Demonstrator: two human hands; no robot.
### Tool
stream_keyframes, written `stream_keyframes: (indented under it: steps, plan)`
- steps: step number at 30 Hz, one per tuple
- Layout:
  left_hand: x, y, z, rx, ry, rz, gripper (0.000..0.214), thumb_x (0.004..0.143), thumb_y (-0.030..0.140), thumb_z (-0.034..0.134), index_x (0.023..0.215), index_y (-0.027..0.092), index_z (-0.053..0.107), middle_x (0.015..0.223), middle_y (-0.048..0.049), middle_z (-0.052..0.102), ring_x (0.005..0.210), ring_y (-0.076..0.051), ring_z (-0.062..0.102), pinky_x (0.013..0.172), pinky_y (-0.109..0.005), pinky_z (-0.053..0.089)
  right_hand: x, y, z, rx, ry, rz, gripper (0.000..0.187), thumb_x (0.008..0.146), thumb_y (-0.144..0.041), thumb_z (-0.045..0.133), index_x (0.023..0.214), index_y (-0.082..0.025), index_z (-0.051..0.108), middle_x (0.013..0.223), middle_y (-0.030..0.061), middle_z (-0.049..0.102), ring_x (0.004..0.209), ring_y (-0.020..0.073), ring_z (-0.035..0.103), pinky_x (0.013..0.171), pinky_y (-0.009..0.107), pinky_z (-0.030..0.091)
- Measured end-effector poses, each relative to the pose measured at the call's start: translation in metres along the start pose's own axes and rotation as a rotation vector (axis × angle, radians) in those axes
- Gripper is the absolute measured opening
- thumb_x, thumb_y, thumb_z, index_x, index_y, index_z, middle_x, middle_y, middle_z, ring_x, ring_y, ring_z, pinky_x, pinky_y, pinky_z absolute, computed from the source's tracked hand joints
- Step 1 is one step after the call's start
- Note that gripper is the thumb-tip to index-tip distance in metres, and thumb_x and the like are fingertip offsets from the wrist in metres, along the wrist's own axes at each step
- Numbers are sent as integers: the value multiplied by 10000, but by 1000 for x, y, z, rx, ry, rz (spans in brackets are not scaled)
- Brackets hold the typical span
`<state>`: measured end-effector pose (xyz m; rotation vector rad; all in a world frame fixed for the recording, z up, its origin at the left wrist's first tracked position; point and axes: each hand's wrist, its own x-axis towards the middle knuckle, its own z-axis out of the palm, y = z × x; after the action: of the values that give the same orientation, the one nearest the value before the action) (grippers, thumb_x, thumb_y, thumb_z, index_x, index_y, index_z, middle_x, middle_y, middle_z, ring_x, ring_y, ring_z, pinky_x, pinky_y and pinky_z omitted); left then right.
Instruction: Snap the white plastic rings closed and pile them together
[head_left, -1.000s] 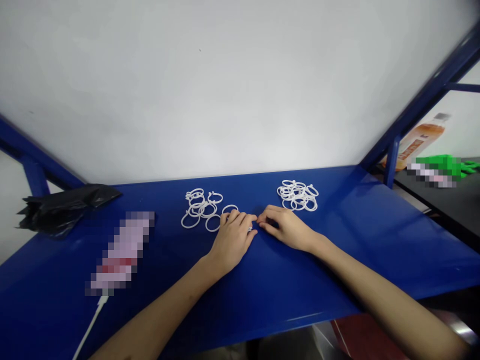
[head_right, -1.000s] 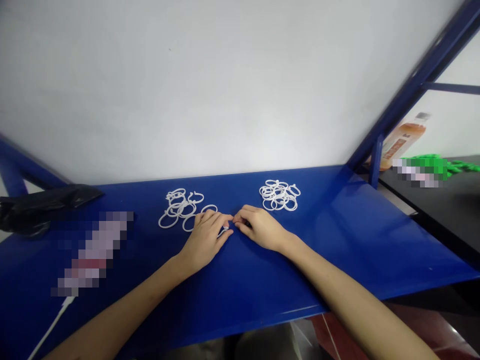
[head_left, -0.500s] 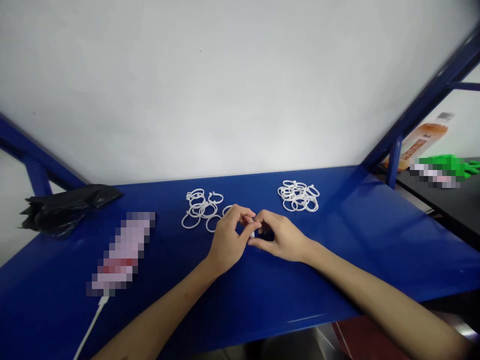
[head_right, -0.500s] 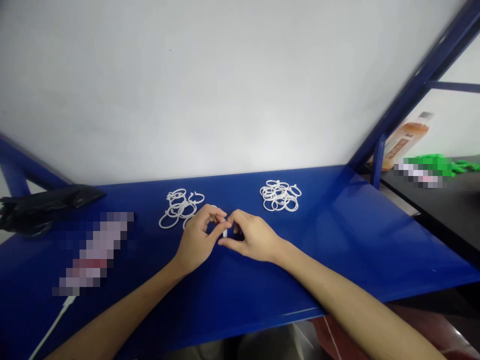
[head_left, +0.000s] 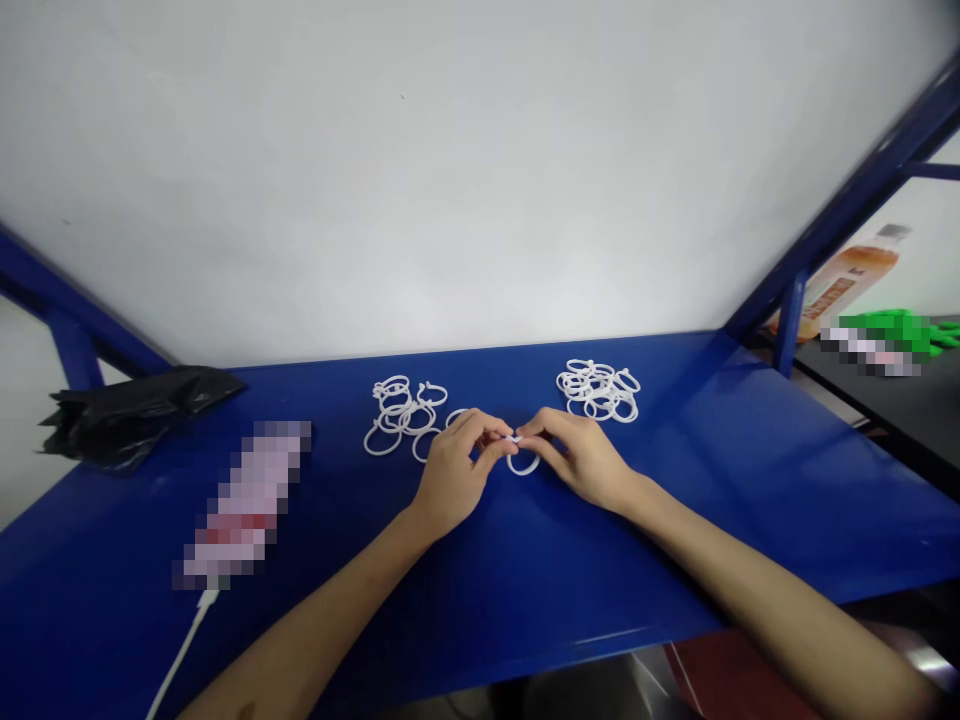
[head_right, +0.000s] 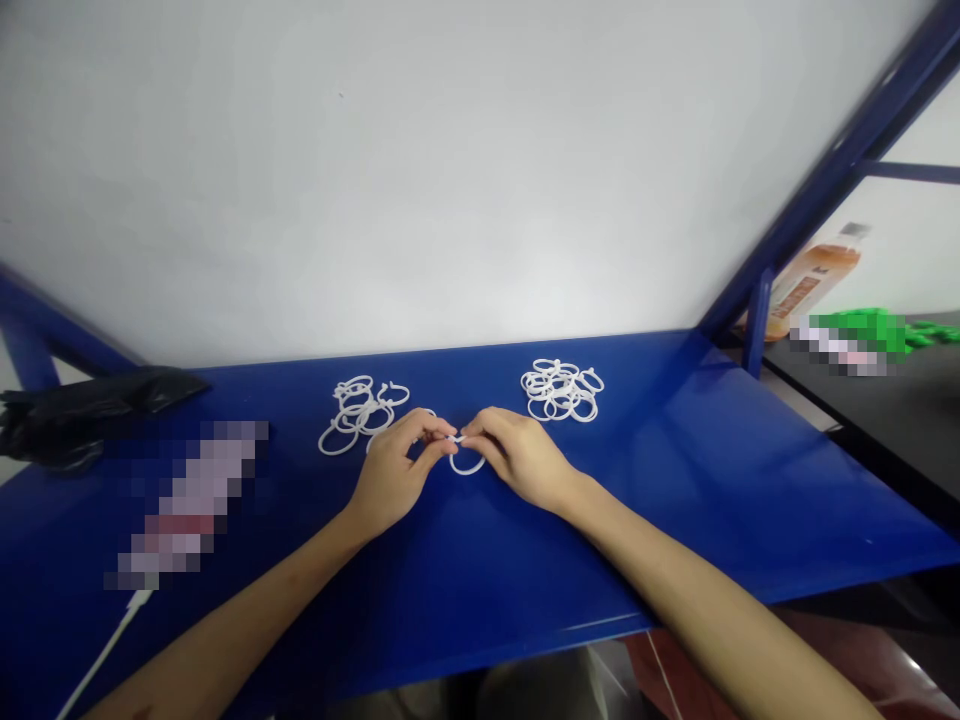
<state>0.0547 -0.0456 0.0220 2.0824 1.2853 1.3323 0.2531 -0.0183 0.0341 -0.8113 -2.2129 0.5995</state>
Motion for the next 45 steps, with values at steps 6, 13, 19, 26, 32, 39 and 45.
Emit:
stream_keyframes:
  steps: [6, 13, 19, 26, 32, 39, 45]
  plan:
    - [-4, 1, 0, 9, -7, 101, 159, 914, 150, 620, 765, 208, 613, 759, 33, 639, 714, -124, 583, 697, -253, 457, -3, -2, -3, -11, -91, -151, 219, 1033, -252, 421, 943, -198, 613, 894, 68, 668, 806, 169, 623, 725, 301, 509]
    - [-8, -3, 4, 126, -26, 170, 190, 931, 187, 616, 742, 209, 599, 737, 33, 654, 760, -148, 575, 751, -289, 435, -3, -4, -8, -131, -166, -255, 283, 1044, -212, 377, 932, -156, 630, 837, 81, 652, 761, 165, 583, 675, 289, 486]
    - [-1, -9, 4, 533, -56, 151, 166, 904, 353, 662, 963, 200, 635, 891, -32, 676, 885, -232, 570, 810, -371, 433, 4, 18, -26, -335, 12, -115, 233, 1026, -241, 446, 1015, -175, 669, 972, 92, 686, 892, 195, 622, 785, 312, 507]
    - [-7, -10, 1, 906, -238, 60, 214, 931, 325, 592, 1068, 170, 648, 1006, -108, 634, 963, -302, 547, 809, -435, 410, -5, 76, -87, -848, 329, 488, 257, 978, -242, 483, 1056, -178, 720, 1047, 125, 654, 905, 240, 626, 713, 310, 491]
    - [-11, -7, 5, 766, -357, 159, 202, 963, 168, 492, 1085, 204, 649, 1000, -69, 651, 944, -256, 557, 839, -434, 394, -16, 89, -106, -890, 231, 778, 214, 927, -221, 541, 1041, -199, 720, 1056, 111, 673, 852, 224, 643, 677, 301, 469]
    - [-13, -3, 6, 693, -368, 202, 266, 966, 194, 498, 1211, 190, 604, 1099, -72, 643, 1010, -254, 545, 864, -411, 414, -16, 96, -104, -826, 155, 762, 218, 886, -232, 570, 1040, -191, 720, 1007, 114, 715, 869, 240, 678, 728, 326, 487]
    - [-10, 6, 2, 867, -236, 12, 463, 886, 542, 601, 1124, 147, 639, 1031, -127, 614, 999, -324, 532, 849, -457, 421, -13, 92, -103, -814, 158, 771, 259, 874, -244, 563, 1070, -166, 715, 935, 107, 757, 872, 254, 703, 764, 322, 497]
